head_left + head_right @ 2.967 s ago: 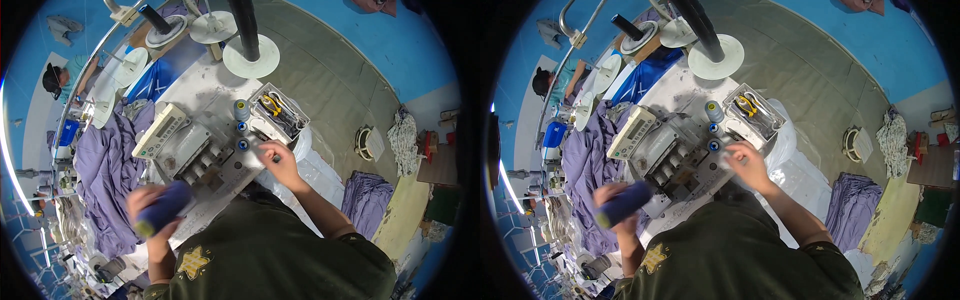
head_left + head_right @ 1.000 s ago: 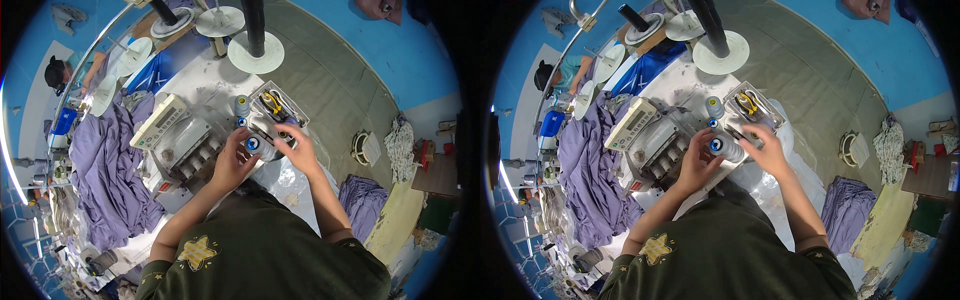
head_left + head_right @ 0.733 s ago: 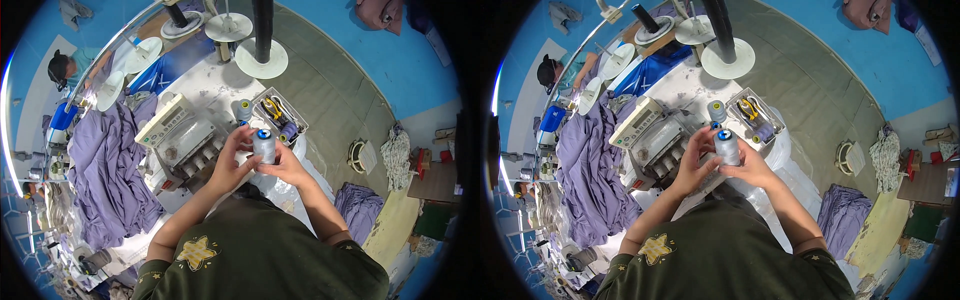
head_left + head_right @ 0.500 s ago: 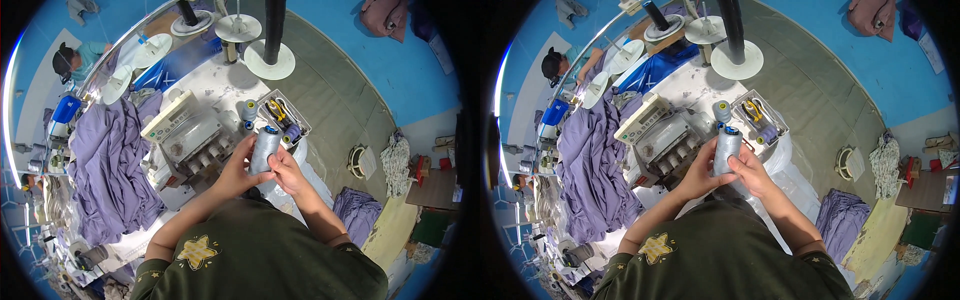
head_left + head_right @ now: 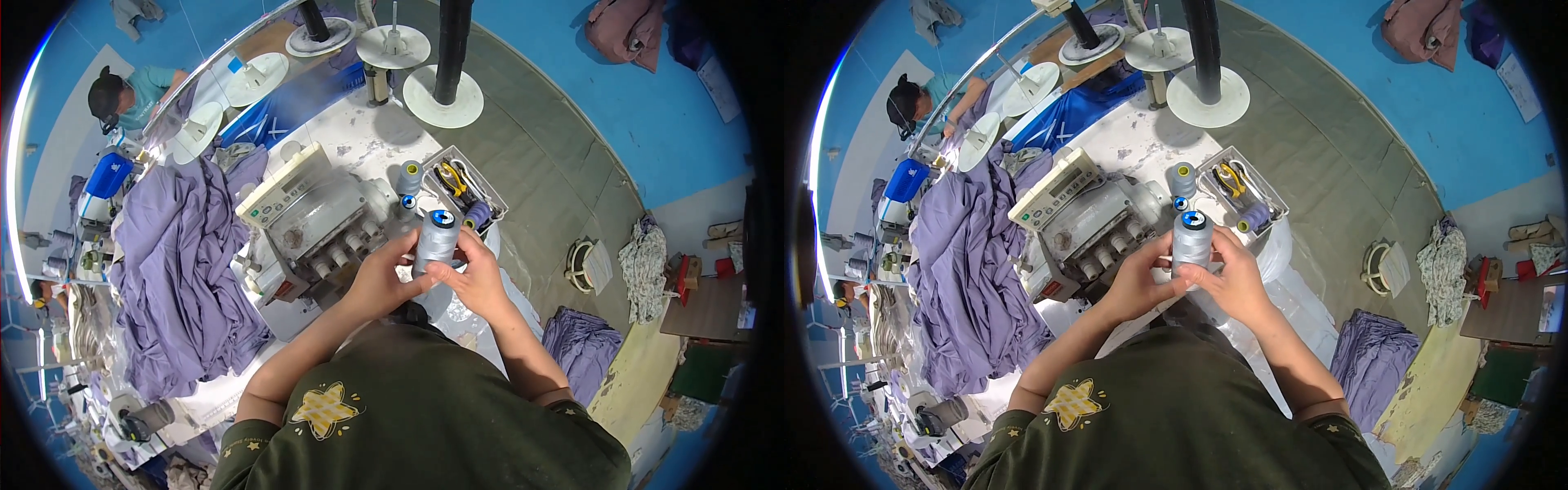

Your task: The recorder gathers thread spools, inspects a garment, and then threads an industrial overlock sewing machine in a garment manufacturing environment.

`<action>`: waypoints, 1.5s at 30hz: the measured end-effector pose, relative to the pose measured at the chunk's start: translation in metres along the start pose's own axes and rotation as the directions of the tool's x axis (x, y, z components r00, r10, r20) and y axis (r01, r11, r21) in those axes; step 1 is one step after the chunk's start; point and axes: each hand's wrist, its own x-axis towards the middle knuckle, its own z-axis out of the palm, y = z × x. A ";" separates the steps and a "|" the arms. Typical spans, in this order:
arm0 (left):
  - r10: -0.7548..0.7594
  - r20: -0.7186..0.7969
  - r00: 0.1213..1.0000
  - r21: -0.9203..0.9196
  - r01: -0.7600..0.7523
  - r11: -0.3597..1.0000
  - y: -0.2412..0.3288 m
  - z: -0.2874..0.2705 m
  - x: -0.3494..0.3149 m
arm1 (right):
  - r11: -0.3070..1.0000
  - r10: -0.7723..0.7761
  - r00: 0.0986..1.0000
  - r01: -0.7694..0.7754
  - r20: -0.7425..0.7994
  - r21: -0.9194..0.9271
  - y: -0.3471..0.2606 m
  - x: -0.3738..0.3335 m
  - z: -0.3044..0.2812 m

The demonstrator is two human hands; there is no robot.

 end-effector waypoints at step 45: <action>0.494 -0.047 0.868 0.485 -0.412 0.771 0.016 -0.012 -0.002 | 0.812 -0.130 0.935 0.291 -0.329 0.505 -0.028 -0.012 -0.038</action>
